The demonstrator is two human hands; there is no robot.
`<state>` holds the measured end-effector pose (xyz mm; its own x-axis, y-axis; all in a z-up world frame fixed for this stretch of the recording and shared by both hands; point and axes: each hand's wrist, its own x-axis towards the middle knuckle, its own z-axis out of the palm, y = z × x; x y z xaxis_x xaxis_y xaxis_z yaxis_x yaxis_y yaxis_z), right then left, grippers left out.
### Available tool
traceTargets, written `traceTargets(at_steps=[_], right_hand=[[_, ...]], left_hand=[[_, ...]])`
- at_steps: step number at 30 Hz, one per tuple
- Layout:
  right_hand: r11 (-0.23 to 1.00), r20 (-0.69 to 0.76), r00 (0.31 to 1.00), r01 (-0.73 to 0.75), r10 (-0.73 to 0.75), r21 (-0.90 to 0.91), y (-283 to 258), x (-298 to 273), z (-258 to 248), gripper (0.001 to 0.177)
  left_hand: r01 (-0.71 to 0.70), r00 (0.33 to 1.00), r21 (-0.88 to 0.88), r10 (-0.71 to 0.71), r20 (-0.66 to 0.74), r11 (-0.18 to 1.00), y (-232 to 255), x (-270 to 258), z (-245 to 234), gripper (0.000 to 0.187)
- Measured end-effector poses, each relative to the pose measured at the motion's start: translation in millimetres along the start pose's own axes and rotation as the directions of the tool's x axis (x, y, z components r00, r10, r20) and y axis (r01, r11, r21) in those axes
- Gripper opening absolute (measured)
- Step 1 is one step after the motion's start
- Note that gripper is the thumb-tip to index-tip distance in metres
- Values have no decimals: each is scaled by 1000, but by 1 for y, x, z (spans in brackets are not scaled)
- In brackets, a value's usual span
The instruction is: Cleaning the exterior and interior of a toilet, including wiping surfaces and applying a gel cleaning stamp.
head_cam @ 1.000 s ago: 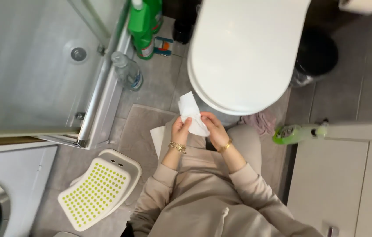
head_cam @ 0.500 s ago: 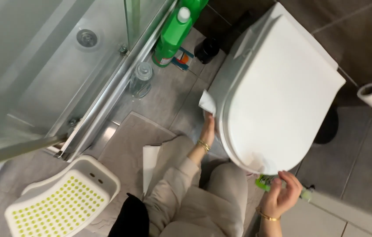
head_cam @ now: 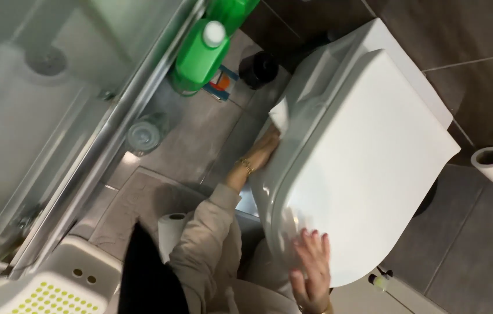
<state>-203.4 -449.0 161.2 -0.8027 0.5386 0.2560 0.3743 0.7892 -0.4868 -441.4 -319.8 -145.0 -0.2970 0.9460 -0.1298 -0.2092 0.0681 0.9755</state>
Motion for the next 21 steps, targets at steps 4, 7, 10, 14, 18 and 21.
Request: traceTargets(at_steps=[4, 7, 10, 14, 18, 21], right_hand=[[990, 115, 986, -128, 120, 65, 4, 38, 4, 47], [966, 80, 981, -188, 176, 176, 17, 58, 4, 47], [963, 82, 973, -228, 218, 145, 27, 61, 1, 47], [963, 66, 975, -220, 212, 157, 39, 60, 4, 43], [941, -80, 984, -126, 158, 314, 64, 47, 13, 35], [870, 256, 934, -332, 250, 364, 104, 13, 25, 40]], left_hand=[[-161, 982, -6, 161, 96, 987, 72, 100, -12, 73], [-97, 989, 59, 90, 118, 993, 95, 174, -18, 68], [-130, 976, 493, 23, 217, 861, 88, 195, -15, 68], [-154, 988, 110, 150, 40, 982, 12, 182, -15, 66], [-155, 943, 153, 193, -270, 976, -103, 101, -25, 43], [-50, 734, 223, 187, -653, 974, -169, 69, -34, 33]])
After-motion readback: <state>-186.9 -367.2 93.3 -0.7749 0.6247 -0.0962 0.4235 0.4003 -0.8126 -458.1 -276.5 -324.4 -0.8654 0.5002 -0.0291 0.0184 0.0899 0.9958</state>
